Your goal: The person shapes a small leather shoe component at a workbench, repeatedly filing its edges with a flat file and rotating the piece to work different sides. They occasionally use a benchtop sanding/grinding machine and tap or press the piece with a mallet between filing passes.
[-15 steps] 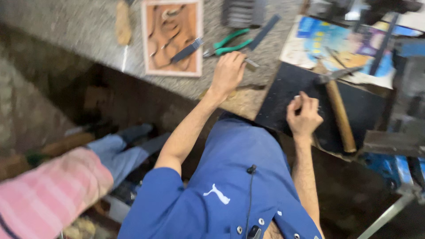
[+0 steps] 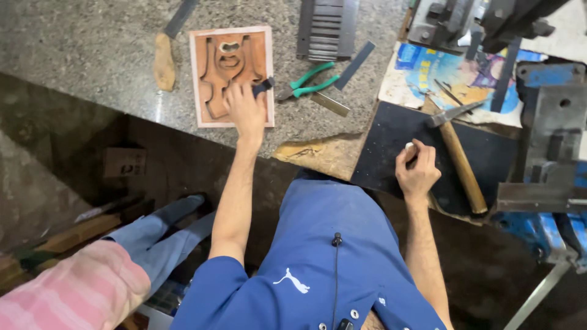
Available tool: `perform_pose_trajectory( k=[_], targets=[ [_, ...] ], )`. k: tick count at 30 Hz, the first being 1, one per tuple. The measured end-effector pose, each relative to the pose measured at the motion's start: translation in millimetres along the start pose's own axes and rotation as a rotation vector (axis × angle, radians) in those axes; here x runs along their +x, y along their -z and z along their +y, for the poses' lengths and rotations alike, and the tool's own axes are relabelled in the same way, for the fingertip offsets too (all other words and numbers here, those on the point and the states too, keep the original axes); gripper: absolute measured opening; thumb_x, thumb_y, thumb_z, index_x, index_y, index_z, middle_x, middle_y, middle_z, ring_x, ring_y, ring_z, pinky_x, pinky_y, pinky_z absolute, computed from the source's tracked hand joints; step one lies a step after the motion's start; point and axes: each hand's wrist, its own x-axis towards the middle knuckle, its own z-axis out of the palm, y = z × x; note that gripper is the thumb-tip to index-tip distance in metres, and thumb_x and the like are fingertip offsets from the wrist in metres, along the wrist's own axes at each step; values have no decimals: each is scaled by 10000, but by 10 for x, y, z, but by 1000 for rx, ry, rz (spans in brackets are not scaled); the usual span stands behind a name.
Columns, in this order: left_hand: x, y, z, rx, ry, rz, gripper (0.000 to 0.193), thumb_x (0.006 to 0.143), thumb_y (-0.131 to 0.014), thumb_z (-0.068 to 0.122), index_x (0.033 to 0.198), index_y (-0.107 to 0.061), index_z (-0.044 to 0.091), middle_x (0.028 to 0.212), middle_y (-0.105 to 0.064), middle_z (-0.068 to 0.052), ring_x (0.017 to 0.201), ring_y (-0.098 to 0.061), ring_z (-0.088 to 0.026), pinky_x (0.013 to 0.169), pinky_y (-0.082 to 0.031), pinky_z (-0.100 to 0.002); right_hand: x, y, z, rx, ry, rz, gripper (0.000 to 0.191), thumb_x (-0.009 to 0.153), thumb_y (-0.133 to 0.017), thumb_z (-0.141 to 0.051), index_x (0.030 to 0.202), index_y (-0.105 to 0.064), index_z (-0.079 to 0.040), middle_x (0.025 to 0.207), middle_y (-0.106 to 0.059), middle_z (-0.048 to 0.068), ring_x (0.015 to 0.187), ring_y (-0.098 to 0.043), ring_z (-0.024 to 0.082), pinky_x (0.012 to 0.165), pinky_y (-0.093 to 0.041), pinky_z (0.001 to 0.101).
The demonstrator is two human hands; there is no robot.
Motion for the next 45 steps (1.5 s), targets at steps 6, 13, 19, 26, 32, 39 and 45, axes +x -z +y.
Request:
perform_pose_trajectory(
  k=[6,13,19,26,32,39,45],
  targets=[
    [-54,26,-18,-203,-104,-85,214,865,-741,43,1064,-665,53,1028,-642,-105,1083,-606,-320,1045,-403,-498,-46,-11,18,365,-367,22,230,992,-787,-55,1139,-616,-14,872,-679,41,702,-623,109,630,-506,268],
    [-685,-305,923,-673,-574,-316,167,824,-767,55,979,-718,96,999,-675,-56,1011,-624,-278,962,-463,-408,-181,108,72,355,-393,-33,222,950,-848,-39,1033,-643,-24,957,-698,60,753,-647,118,668,-540,253],
    [-1110,-688,1586,-663,-742,-467,166,811,-717,16,956,-709,96,952,-649,-36,972,-617,-253,983,-466,-409,-129,465,151,275,-171,-306,478,819,-835,31,1256,-654,-36,1225,-679,84,1004,-657,239,855,-539,343],
    [-1181,-858,1720,-679,-752,-435,171,820,-712,13,980,-685,67,975,-642,-52,966,-616,-258,963,-464,-411,-23,442,209,191,-55,-391,717,768,-911,-123,1412,-613,-15,1241,-581,128,1038,-638,314,810,-545,384],
    [-1305,-913,1757,-663,-694,-370,214,827,-760,24,1024,-683,55,1016,-651,-56,989,-621,-254,962,-468,-416,-130,267,198,191,-127,-309,449,850,-890,-59,1266,-723,-47,1146,-630,94,909,-685,248,780,-569,351],
    [-1417,-751,1816,-661,-469,-278,312,827,-803,44,1113,-679,53,1156,-624,-87,1118,-612,-320,1033,-455,-445,-258,232,150,265,-203,-230,415,868,-900,-1,1240,-717,-7,1128,-630,110,883,-679,210,761,-575,323],
    [-1577,-512,1912,-1167,253,-511,535,888,-808,54,1322,-496,42,1316,-560,-109,1180,-620,-231,1051,-517,-377,-252,408,-19,363,-205,-78,364,906,-904,32,1185,-672,1,1219,-628,134,1029,-689,251,870,-596,328]
  ],
)
